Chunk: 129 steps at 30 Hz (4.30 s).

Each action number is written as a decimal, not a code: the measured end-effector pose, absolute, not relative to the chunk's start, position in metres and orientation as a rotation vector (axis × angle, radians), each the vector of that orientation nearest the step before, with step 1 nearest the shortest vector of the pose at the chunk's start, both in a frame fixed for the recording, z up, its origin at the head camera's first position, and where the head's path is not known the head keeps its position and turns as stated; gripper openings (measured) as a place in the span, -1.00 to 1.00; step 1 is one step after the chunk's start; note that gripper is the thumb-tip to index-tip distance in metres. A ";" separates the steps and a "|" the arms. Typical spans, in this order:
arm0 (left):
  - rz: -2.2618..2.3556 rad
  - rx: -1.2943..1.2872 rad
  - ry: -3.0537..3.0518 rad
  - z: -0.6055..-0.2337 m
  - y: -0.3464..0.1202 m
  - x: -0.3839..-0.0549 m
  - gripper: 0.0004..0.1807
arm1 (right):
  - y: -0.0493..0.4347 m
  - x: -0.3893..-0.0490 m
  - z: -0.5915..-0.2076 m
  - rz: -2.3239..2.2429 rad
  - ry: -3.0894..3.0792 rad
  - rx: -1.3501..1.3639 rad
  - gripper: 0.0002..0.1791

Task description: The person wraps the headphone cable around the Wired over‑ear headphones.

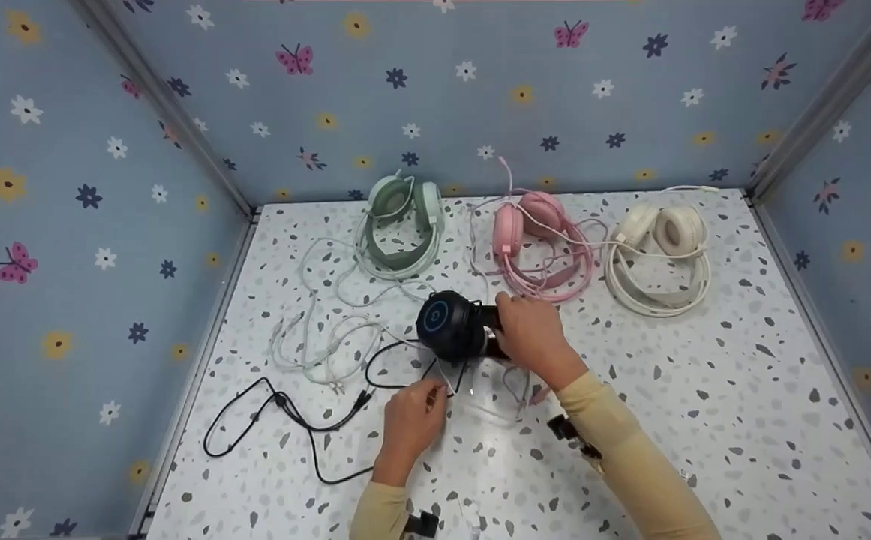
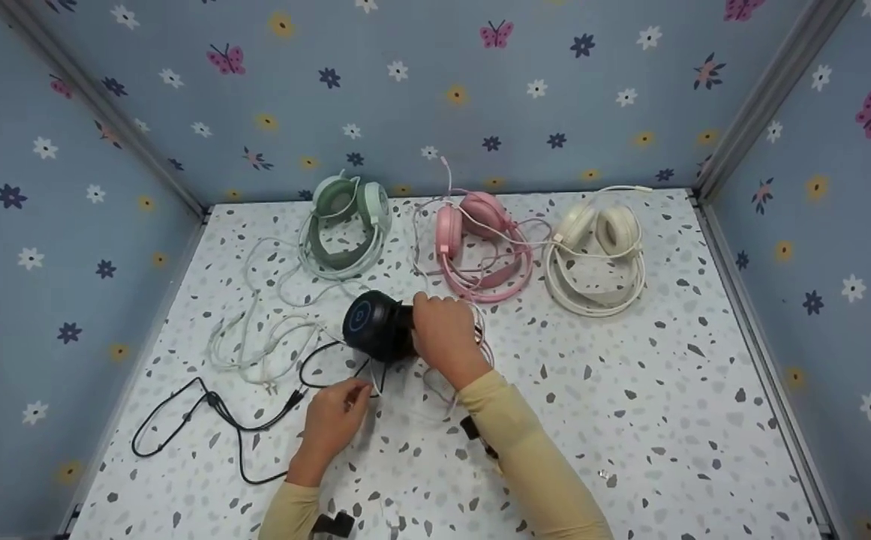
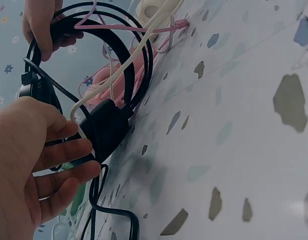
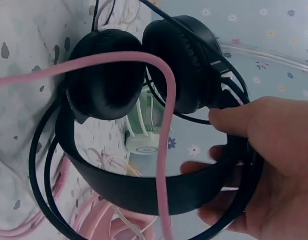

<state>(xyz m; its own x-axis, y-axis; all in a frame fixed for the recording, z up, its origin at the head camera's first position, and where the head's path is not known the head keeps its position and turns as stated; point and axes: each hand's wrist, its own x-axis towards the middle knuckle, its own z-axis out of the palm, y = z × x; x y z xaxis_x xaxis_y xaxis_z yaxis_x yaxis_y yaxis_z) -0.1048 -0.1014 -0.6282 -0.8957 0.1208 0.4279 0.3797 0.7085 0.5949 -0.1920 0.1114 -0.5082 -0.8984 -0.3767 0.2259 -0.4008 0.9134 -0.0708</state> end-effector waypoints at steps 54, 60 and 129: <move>-2.043 -0.858 -2.221 -0.527 -0.079 -0.142 -0.60 | 0.286 -0.160 -0.429 2.951 -1.281 0.590 -0.76; -2.197 -0.987 -2.276 -0.532 -0.079 -0.164 -0.62 | 0.292 -0.167 -0.439 3.162 -1.003 0.933 -0.73; -2.506 -0.956 -2.264 -0.532 -0.018 -0.154 -0.58 | 0.264 -0.181 -0.446 2.605 -1.889 0.270 -0.72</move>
